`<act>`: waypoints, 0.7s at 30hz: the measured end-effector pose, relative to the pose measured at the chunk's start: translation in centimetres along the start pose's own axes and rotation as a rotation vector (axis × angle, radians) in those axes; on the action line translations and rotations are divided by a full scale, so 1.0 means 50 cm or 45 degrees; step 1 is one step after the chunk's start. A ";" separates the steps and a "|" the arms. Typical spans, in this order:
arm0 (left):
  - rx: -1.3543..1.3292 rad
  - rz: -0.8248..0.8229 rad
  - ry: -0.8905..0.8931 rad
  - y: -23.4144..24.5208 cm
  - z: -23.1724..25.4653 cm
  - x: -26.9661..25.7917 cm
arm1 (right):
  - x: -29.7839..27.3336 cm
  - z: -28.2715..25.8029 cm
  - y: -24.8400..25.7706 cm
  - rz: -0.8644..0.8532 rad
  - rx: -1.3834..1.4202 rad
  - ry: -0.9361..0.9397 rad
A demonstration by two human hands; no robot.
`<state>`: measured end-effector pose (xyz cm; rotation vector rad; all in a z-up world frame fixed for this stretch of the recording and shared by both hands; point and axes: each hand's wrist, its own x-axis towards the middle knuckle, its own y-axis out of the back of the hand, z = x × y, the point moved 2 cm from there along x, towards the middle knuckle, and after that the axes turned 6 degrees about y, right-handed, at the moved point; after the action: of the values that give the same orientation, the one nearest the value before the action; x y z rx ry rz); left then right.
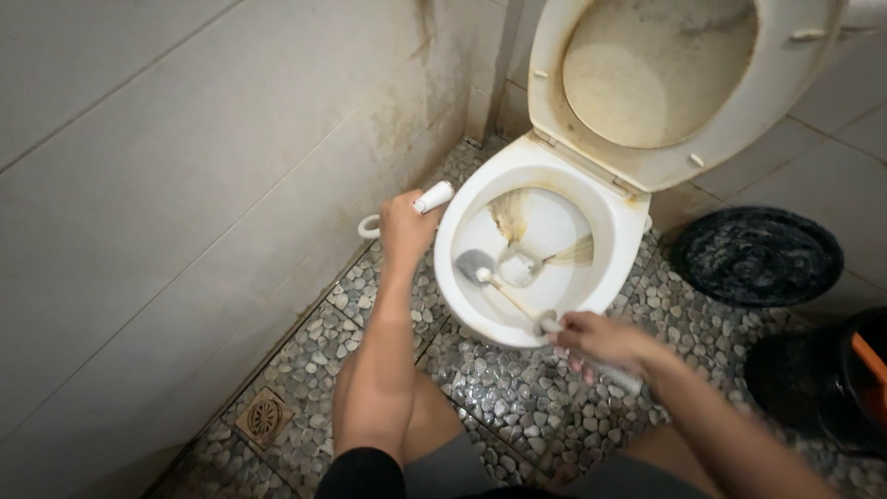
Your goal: The recorder is cleaning a toilet using a brush, a sprayer, and cleaning solution.
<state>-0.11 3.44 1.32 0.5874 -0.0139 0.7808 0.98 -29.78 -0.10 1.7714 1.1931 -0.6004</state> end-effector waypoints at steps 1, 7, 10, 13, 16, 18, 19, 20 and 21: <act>-0.003 0.022 -0.022 0.000 -0.009 0.002 | -0.002 0.004 -0.011 -0.042 0.291 0.025; -0.022 0.003 -0.017 0.001 -0.010 -0.012 | 0.000 -0.096 -0.075 0.203 0.808 0.145; -0.030 -0.034 -0.019 -0.003 -0.013 -0.019 | 0.026 -0.106 -0.113 0.350 0.648 0.135; -0.007 -0.047 -0.002 0.004 -0.013 -0.022 | 0.051 -0.036 -0.157 0.462 0.148 0.302; 0.011 -0.036 0.005 0.017 -0.021 -0.023 | -0.006 -0.085 -0.126 0.383 -0.090 0.352; 0.007 -0.050 -0.044 0.012 -0.021 -0.031 | -0.031 -0.120 -0.095 0.268 -0.032 0.147; -0.060 -0.056 -0.011 0.009 -0.019 -0.035 | -0.021 -0.123 -0.084 0.295 0.027 0.120; -0.129 -0.044 0.017 0.012 -0.014 -0.030 | -0.006 -0.133 -0.065 0.327 0.075 0.107; -0.132 -0.044 0.014 0.013 -0.007 -0.035 | 0.001 -0.109 -0.077 0.331 0.074 0.106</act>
<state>-1.84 2.82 0.97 0.4835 -0.0337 0.7451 -2.96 -24.47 0.96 1.9778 0.9861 -0.4149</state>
